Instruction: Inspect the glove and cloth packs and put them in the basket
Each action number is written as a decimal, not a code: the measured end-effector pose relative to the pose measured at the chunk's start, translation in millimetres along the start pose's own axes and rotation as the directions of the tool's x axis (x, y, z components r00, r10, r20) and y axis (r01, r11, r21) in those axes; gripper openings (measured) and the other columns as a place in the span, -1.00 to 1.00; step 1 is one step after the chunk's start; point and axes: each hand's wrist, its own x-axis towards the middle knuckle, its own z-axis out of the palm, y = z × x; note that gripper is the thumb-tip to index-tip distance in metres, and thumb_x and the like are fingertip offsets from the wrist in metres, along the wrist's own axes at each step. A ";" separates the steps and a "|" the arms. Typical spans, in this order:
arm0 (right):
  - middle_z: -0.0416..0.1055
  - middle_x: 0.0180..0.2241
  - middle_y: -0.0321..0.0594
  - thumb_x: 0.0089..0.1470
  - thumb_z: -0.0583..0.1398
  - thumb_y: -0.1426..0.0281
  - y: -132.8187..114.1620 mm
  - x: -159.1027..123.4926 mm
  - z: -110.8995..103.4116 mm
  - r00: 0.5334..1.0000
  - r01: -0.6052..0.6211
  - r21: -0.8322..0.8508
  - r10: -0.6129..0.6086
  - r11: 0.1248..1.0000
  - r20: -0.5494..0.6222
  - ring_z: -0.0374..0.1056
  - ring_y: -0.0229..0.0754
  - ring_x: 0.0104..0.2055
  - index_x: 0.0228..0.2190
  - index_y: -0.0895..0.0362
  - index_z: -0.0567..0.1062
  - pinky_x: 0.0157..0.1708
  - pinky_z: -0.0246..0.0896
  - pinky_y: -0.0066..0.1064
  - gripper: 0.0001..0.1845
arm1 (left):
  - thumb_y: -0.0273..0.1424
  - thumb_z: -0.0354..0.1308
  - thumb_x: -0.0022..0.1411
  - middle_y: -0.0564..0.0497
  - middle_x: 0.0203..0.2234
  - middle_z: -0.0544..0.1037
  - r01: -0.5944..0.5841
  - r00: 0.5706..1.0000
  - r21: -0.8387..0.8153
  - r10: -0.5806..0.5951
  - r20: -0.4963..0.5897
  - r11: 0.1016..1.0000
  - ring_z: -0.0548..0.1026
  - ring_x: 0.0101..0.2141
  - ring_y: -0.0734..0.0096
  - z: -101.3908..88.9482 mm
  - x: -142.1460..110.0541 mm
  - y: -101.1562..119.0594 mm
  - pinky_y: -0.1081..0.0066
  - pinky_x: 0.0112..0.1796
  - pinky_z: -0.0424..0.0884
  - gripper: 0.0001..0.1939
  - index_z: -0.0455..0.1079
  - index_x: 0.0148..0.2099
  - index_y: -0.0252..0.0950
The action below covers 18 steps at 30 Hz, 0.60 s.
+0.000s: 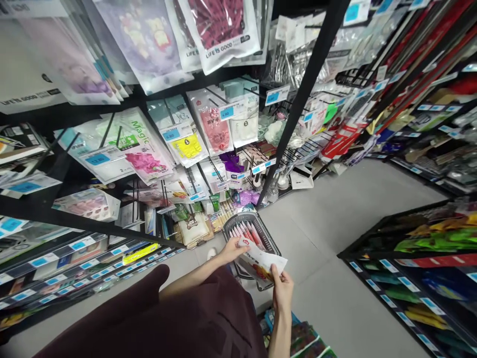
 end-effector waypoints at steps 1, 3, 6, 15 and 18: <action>0.61 -0.33 -0.20 -0.24 0.43 0.19 -1.1 3.0 6.7 1.000 0.008 -0.024 -0.008 1.000 0.020 0.51 -0.16 -0.37 -0.29 0.18 0.59 -0.30 0.45 -0.41 -0.54 | -0.12 0.31 0.04 -0.08 -0.40 0.60 -0.021 0.999 0.011 0.022 -0.041 1.000 0.50 -0.41 0.37 -3.2 3.2 2.6 0.45 -0.34 0.38 -0.56 0.54 -0.22 -0.43; 0.61 -0.32 -0.18 -0.26 0.43 0.18 -1.0 9.8 23.8 0.998 0.028 -0.081 -0.023 0.996 0.059 0.51 -0.12 -0.34 -0.30 0.18 0.59 -0.29 0.45 -0.37 -0.54 | -0.13 0.29 0.06 -0.06 -0.42 0.59 -0.064 0.988 0.027 0.067 -0.137 0.998 0.48 -0.42 0.39 -13.8 7.1 7.6 0.47 -0.36 0.36 -0.59 0.54 -0.25 -0.42; 0.60 -0.30 -0.14 -0.26 0.43 0.16 4.5 20.2 58.1 0.990 0.061 -0.175 -0.037 0.983 0.138 0.51 -0.07 -0.32 -0.30 0.19 0.60 -0.28 0.46 -0.32 -0.53 | -0.14 0.28 0.06 -0.04 -0.44 0.58 -0.059 0.960 0.042 0.069 -0.271 0.997 0.45 -0.45 0.41 -42.2 5.3 11.8 0.49 -0.41 0.33 -0.61 0.54 -0.26 -0.42; 0.58 -0.21 -0.05 -0.16 0.35 0.13 36.4 32.6 191.9 0.856 0.311 -0.415 -0.062 0.855 0.513 0.48 0.06 -0.13 -0.30 0.15 0.64 -0.14 0.41 -0.20 -0.59 | -0.05 0.33 -0.09 -0.01 -0.63 0.49 -0.002 0.763 -0.111 -0.070 -0.643 0.994 0.43 -0.55 0.38 -164.4 -33.4 1.1 0.47 -0.53 0.27 -0.56 0.52 -0.46 -0.41; 0.58 -0.22 -0.05 -0.13 0.33 0.11 50.0 31.8 234.0 0.821 0.333 -0.429 -0.034 0.840 0.570 0.47 0.07 -0.14 -0.28 0.15 0.63 -0.13 0.40 -0.16 -0.57 | -0.01 0.32 -0.09 -0.03 -0.60 0.51 -0.036 0.717 -0.163 -0.088 -0.692 0.986 0.45 -0.53 0.34 -197.9 -44.3 -2.0 0.44 -0.52 0.32 -0.52 0.53 -0.42 -0.40</action>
